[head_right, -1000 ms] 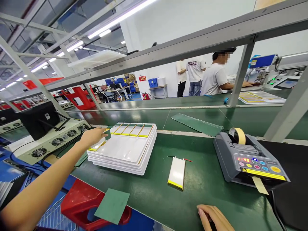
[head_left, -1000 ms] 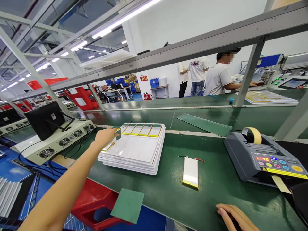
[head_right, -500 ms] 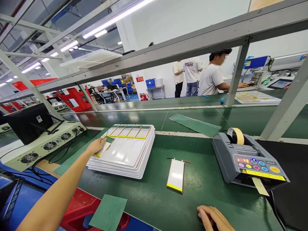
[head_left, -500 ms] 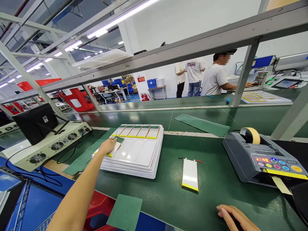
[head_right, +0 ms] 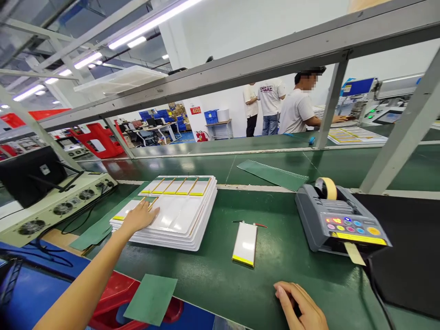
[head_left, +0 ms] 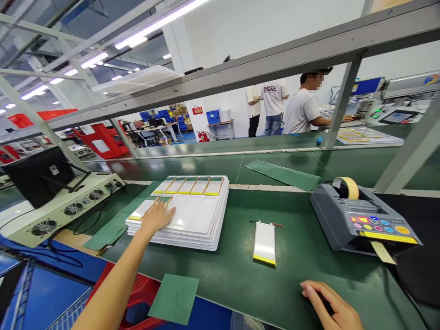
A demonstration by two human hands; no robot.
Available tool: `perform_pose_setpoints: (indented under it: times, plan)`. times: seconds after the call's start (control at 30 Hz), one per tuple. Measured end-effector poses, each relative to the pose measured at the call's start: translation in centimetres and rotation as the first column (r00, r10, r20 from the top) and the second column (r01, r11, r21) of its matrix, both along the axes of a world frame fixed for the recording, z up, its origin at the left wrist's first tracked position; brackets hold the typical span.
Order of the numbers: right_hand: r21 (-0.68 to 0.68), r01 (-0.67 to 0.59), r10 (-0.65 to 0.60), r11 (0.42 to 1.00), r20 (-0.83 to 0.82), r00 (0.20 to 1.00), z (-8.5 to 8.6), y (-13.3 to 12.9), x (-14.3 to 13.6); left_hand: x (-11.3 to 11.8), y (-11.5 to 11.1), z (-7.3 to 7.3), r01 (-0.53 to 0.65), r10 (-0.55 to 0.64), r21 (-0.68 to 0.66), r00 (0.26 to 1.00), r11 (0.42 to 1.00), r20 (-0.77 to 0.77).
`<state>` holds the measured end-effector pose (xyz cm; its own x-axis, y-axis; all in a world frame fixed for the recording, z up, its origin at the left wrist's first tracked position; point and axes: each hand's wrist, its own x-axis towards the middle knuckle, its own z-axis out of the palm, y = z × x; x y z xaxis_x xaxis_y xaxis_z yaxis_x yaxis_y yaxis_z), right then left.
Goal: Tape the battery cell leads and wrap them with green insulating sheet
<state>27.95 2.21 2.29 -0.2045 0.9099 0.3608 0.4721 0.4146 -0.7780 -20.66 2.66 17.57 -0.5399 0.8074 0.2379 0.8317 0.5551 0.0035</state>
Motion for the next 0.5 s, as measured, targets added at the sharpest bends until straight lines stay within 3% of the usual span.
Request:
perform_pose_setpoints:
  times: [0.07,0.13,0.23,0.3,0.4,0.5]
  plan:
    - [-0.008,-0.008,0.008,1.0,-0.028,1.0,0.5,-0.3,-0.5,4.6,-0.3,0.7,0.119,-0.119,0.018,0.993,0.993,-0.001]
    - [-0.031,-0.029,0.027,0.999,-0.046,0.999,1.2,-0.7,-1.0,10.7,-0.4,0.5,0.282,-0.283,0.062,0.959,0.958,0.019]
    - [-0.007,-0.016,0.015,1.0,-0.076,0.997,2.4,-1.1,-1.4,20.4,-0.2,-1.7,0.503,-0.51,0.089,0.853,0.86,0.112]
    - [0.043,0.008,-0.003,0.999,-0.102,0.995,3.2,-1.2,-0.9,25.6,0.6,-4.1,0.565,-0.57,0.084,0.8,0.821,0.186]
    - [0.104,0.147,-0.133,0.984,-0.129,0.983,4.5,-0.3,1.7,30.0,2.6,-7.6,0.515,-0.513,0.065,0.819,0.855,0.258]
    - [0.094,0.457,-0.437,0.885,-0.172,0.883,5.5,2.4,5.8,30.9,4.4,-9.4,0.461,-0.46,0.069,0.838,0.885,0.294]
